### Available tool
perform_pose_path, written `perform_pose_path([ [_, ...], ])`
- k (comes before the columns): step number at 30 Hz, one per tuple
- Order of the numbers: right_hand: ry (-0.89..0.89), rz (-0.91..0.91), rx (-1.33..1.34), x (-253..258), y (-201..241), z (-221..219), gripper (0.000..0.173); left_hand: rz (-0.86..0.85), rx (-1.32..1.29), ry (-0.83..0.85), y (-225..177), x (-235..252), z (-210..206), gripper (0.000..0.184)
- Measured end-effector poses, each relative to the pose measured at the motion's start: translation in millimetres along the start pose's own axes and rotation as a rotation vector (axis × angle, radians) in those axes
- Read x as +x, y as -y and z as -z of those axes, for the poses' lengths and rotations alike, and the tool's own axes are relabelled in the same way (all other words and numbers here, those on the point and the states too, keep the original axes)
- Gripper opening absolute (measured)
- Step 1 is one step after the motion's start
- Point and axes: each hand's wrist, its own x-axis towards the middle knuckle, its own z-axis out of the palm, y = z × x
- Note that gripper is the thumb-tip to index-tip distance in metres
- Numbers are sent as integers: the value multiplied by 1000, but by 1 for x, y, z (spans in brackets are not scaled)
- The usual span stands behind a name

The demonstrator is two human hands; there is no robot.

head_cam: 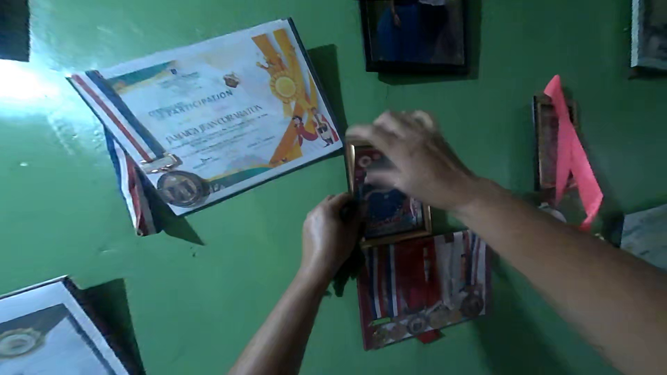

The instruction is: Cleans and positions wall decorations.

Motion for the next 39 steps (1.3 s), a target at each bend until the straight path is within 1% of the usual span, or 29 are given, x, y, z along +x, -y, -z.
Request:
perform_pose_path([
  [2, -153, -179, 41, -15, -7, 18, 66, 84, -132, 66, -2, -3, 11, 18],
  [3, -226, -319, 140, -30, -6, 21, 70, 110, -213, 102, -1, -6, 13, 17],
  [4, -249, -503, 303, -48, 1, 19, 73, 139, -295, 142, 0, -10, 13, 16],
  [5, -249, -686, 502, -65, 12, 12, 73, 166, -365, 185, -1, -15, 11, 16],
  [6, -237, -840, 691, -80, 24, 0, 69, 186, -401, 235, -3, -20, 10, 17],
  [7, -246, -954, 830, -90, 33, -15, 63, 196, -401, 297, -5, -22, 9, 18],
  [8, -259, -1037, 894, -96, 39, -26, 57, 201, -368, 350, -6, -22, 7, 20],
  [9, -280, -1074, 877, -98, 39, -36, 55, 205, -320, 379, -5, -20, 5, 22],
  [10, -297, -1077, 815, -98, 34, -44, 58, 200, -274, 365, -2, -18, 5, 23],
  [11, -293, -1070, 745, -95, 28, -48, 64, 182, -239, 318, 2, -14, 6, 24],
  [12, -269, -1049, 692, -91, 22, -50, 69, 154, -203, 244, 6, -10, 7, 24],
  [13, -243, -1013, 668, -87, 14, -53, 70, 125, -160, 162, 10, -6, 9, 25],
  [14, -223, -963, 667, -85, 6, -56, 65, 103, -121, 83, 14, -1, 10, 27],
  [16, -168, -851, 712, -77, -9, -60, 49, 96, -84, -2, 18, 10, 11, 36],
  [17, -122, -837, 741, -70, -14, -60, 46, 109, -78, -6, 19, 15, 11, 41],
  [19, -40, -869, 830, -55, -19, -55, 45, 160, -67, 40, 21, 24, 9, 49],
  [21, -5, -893, 917, -45, -27, -52, 45, 202, -32, 92, 20, 28, 5, 50],
  [23, -12, -874, 963, -40, -35, -52, 44, 209, -8, 114, 18, 27, 0, 49],
  [26, 6, -822, 903, -38, -40, -52, 45, 202, -2, 126, 18, 25, -6, 49],
  [30, 31, -765, 755, -39, -43, -59, 45, 204, -7, 128, 17, 24, -10, 53],
  [34, -26, -793, 651, -39, -39, -76, 48, 209, -13, 131, 16, 24, -11, 55],
  [39, -73, -752, 497, -41, -30, -88, 50, 189, 6, 146, 16, 23, -11, 53],
])
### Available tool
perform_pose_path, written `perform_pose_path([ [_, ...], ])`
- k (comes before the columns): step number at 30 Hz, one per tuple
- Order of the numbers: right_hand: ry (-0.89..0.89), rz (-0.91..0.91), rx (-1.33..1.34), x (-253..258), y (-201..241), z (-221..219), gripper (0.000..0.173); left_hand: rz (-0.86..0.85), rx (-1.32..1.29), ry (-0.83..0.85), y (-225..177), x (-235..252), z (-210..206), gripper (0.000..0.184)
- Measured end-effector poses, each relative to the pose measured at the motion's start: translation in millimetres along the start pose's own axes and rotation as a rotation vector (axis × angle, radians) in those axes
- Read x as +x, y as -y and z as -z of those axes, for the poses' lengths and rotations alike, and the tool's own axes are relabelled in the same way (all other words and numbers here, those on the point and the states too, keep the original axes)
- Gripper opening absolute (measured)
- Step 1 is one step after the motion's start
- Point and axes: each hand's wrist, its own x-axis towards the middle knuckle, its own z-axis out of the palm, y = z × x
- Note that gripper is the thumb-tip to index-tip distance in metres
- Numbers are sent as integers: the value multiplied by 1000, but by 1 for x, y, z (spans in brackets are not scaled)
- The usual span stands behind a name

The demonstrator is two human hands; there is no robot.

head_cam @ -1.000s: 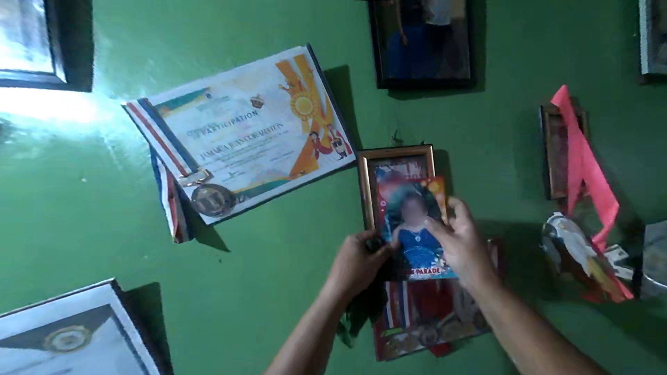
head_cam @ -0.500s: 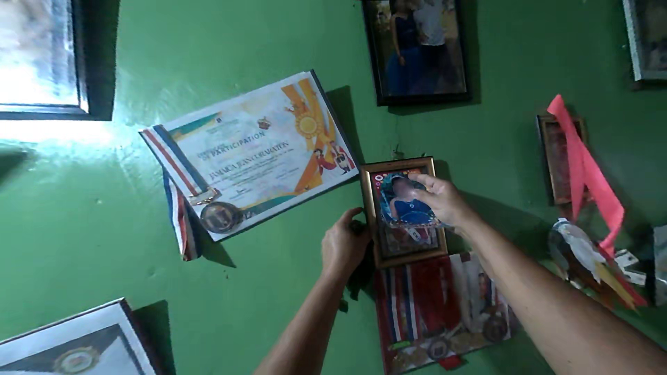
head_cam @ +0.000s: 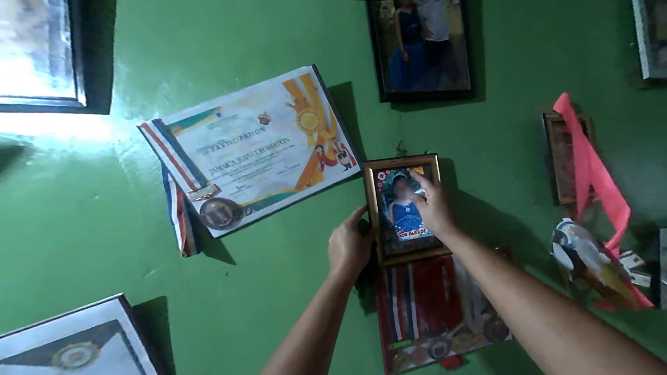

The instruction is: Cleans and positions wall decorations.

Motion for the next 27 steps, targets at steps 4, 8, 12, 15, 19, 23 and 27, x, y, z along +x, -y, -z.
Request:
perform_pose_path([
  [4, -50, 2, -266, -6, 1, 2, 54, 35, 8, 12, -2, 2, 0, 53],
  [8, -167, 42, -354, -11, -8, -1, 41, -31, -23, -62, 2, -6, -9, 51],
  [12, -169, 104, -275, -25, -14, -16, 37, -68, -11, -96, 6, -6, -20, 68],
  [15, -196, 244, -411, -45, -27, -26, 63, -99, 21, -119, 10, -6, -24, 71],
  [19, -115, 320, -552, -61, -33, -26, 71, -98, 63, -105, 8, -8, -21, 72],
  [23, -89, 413, -542, -55, -39, -30, 75, -108, 73, -98, 9, -8, -21, 72],
  [27, -18, 412, -571, -51, -32, -32, 75, -124, 72, -55, 13, -7, -18, 75],
])
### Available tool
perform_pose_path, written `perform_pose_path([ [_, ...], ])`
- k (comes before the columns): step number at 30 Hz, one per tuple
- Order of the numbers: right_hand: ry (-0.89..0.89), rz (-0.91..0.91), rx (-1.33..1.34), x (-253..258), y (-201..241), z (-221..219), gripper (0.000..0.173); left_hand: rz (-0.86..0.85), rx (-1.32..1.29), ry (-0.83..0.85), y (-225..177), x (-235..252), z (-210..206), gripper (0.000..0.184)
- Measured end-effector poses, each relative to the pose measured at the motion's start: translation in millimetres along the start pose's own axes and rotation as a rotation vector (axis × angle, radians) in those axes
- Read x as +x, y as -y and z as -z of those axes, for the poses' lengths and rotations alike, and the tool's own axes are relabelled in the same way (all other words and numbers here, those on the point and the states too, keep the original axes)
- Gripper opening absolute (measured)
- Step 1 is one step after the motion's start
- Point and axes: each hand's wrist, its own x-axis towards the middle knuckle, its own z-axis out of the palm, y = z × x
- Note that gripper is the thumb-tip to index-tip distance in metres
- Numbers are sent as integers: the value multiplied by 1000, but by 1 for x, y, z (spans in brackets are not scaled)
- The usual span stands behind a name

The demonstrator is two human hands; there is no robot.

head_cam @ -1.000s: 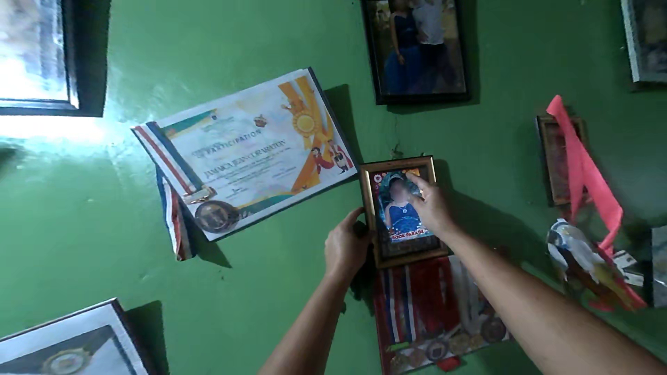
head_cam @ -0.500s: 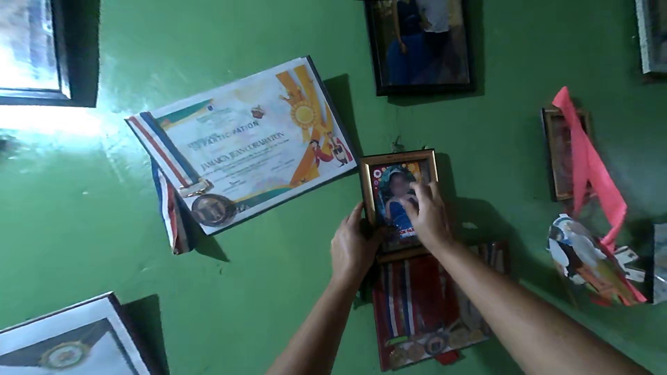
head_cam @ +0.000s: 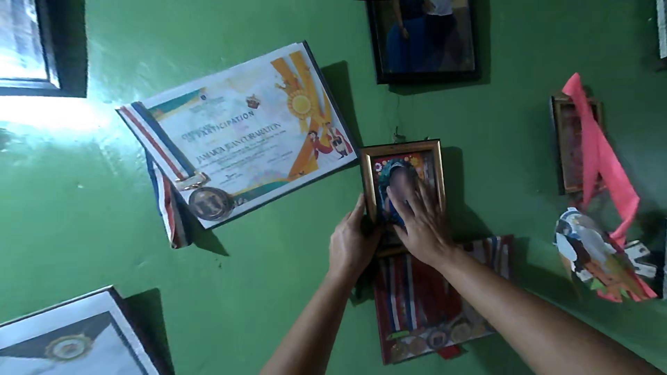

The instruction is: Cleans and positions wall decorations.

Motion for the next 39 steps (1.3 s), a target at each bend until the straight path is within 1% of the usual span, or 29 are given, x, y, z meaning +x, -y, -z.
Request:
perform_pose_path([
  [2, 64, -22, -10, 3, 3, 5, 72, -18, -16, 20, 3, 1, 1, 77],
  [8, 117, -1, -11, 7, 0, 4, 69, 4, -24, 77, 4, 7, 3, 81],
  [12, 114, -1, 28, 6, 3, 3, 67, -43, -47, 64, 6, 3, 2, 80],
  [14, 89, 0, 39, 6, 5, 0, 65, -45, -54, 57, 6, 2, 1, 80],
  [18, 119, -41, 97, 7, 11, 2, 62, -22, -69, 48, 4, 2, 1, 79],
  [20, 54, -39, 134, 2, 12, 0, 59, 1, -94, 43, 4, 1, 0, 80],
  [22, -33, -37, 184, -4, 14, -3, 60, 24, -94, 43, 4, 2, -1, 80],
  [30, -89, -65, 263, -12, 19, -9, 62, 48, -51, 45, 0, 1, -2, 80],
  [32, -119, -41, 297, -16, 18, -10, 60, 58, -22, 38, -1, -1, -3, 85],
  [34, -98, -9, 315, -16, 12, -6, 53, 102, 31, 56, -6, -2, -4, 92],
  [37, 7, 96, 278, -14, -7, 13, 48, 122, 73, 67, -11, -5, -3, 94],
  [39, 64, 174, 213, -14, -23, 22, 48, 130, 70, 67, -14, -6, -3, 95],
])
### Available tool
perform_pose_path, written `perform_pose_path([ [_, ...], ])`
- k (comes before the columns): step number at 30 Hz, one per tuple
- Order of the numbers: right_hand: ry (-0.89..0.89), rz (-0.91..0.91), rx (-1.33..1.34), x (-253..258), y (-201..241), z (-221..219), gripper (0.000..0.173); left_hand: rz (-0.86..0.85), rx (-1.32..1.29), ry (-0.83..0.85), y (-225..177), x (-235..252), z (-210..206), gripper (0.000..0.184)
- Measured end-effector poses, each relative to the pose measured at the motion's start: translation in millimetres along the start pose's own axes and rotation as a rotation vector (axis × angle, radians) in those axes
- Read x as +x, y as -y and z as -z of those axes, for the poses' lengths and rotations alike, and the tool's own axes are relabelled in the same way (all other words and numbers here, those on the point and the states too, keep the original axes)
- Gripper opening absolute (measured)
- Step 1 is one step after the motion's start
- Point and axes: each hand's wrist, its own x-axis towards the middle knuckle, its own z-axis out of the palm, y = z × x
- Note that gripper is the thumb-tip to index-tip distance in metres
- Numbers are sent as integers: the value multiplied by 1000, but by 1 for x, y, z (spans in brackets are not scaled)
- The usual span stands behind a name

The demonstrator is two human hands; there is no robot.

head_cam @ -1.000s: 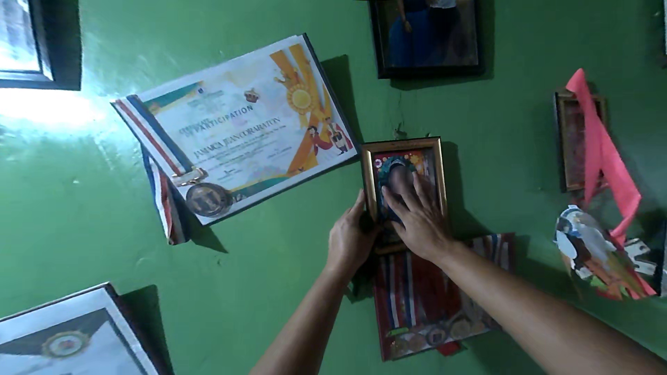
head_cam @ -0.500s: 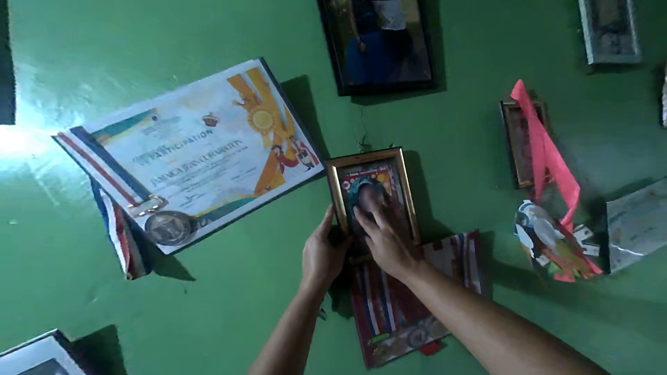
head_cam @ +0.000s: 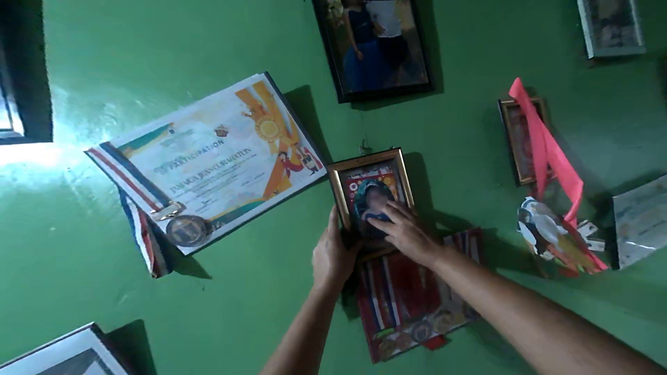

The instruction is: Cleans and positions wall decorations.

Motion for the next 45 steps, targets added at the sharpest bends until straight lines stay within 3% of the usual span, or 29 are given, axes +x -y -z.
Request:
perform_pose_path([
  [4, 107, 91, -59, -2, -19, 12, 55, -18, 17, -14, 0, 0, -2, 94],
  [13, 107, 227, -143, 13, -40, 11, 66, -51, 30, -39, 3, -1, -3, 94],
  [19, 75, 250, -146, 3, -45, 5, 58, -33, 52, -33, 2, 3, -5, 94],
  [29, 20, 308, -280, 2, -51, 2, 59, -38, 130, -24, 1, 4, -3, 98],
  [36, 79, 302, -252, -1, -54, 5, 59, -40, 129, -16, 0, 2, -2, 99],
  [45, -135, 430, -283, 3, -58, -1, 42, -91, 109, -64, 4, -1, -6, 101],
])
